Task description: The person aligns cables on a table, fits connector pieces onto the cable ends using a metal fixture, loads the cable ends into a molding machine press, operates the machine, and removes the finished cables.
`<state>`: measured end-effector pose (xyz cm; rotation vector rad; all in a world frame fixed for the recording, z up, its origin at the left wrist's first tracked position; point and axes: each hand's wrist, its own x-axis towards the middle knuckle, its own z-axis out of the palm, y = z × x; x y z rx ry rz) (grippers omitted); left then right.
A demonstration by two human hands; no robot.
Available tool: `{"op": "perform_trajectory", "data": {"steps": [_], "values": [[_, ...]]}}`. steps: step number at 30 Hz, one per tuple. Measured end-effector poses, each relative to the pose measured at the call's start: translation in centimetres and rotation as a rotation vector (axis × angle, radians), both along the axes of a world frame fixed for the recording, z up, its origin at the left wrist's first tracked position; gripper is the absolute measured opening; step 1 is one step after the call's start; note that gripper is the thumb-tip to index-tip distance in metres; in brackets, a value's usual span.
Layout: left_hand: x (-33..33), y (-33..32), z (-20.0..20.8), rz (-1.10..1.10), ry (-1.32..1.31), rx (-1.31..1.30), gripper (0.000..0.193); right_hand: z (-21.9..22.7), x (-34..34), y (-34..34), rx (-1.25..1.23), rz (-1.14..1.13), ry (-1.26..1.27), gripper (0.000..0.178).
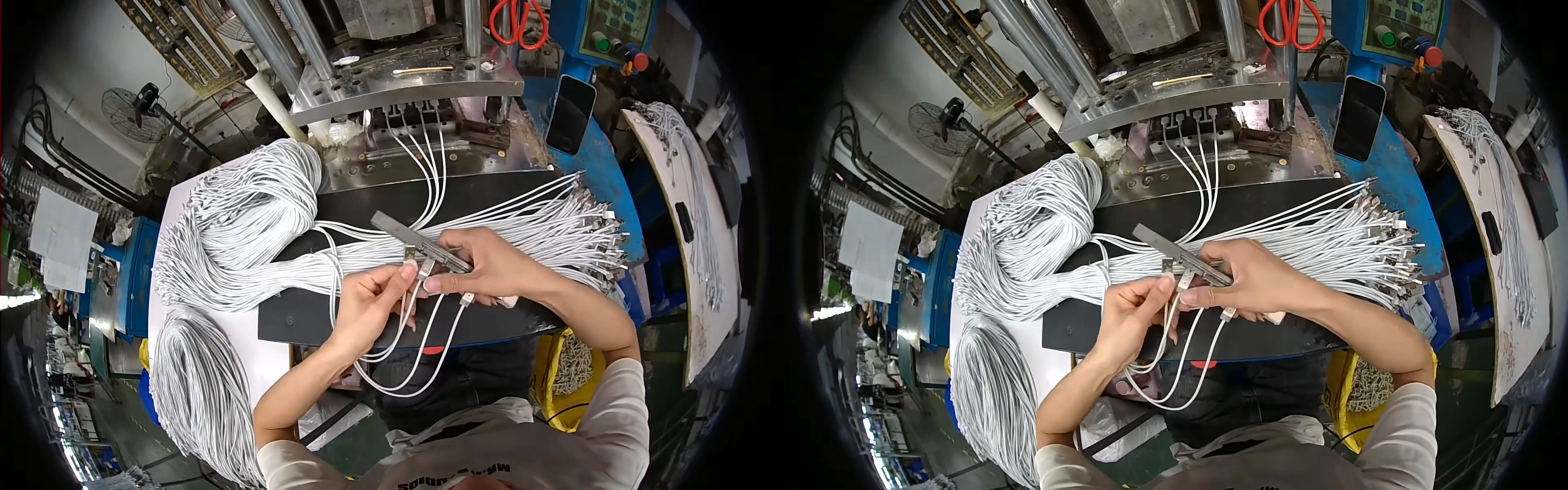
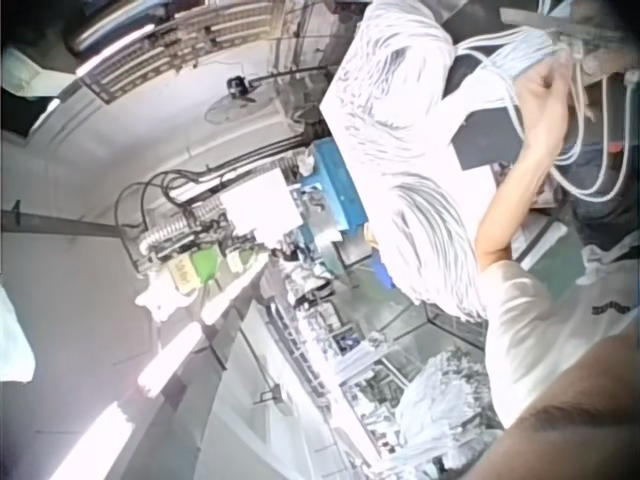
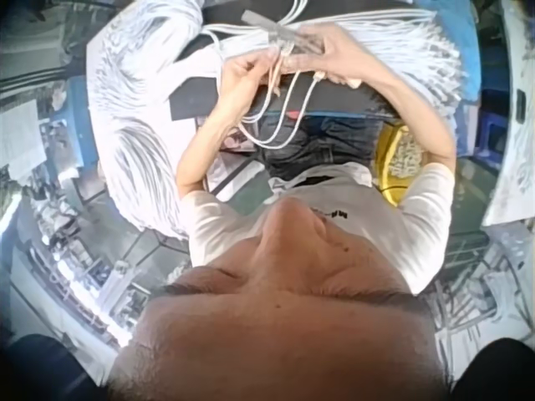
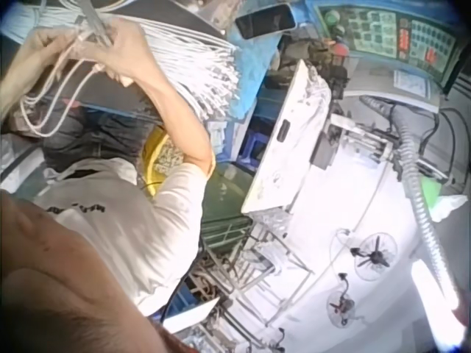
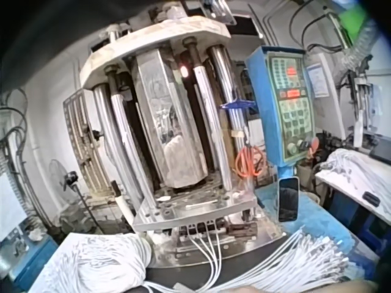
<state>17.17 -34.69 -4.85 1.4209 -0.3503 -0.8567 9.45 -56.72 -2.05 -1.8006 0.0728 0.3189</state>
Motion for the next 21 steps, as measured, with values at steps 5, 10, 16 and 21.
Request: {"op": "perform_trajectory", "data": {"steps": [5, 10, 16, 21], "values": [[0.2, 0.1, 1.3, -0.104, 0.032, 0.003, 0.037, 0.1, -0.1, -0.7, 0.009, -0.068, 0.065, 0.038], [0.4, 0.1, 1.3, -0.178, 0.086, 0.029, 0.038, 0.4, 0.2, -1.8, -0.114, 0.042, 0.045, 0.037], [0.5, -0.3, 1.4, -0.196, 0.078, 0.014, 0.036, 1.2, -0.1, -2.0, -0.081, -0.017, 0.003, 0.037], [0.1, -0.1, 0.2, -0.254, 0.007, 0.021, 0.031, 2.1, -0.7, -4.0, -0.217, 0.178, 0.055, 0.040]]}}
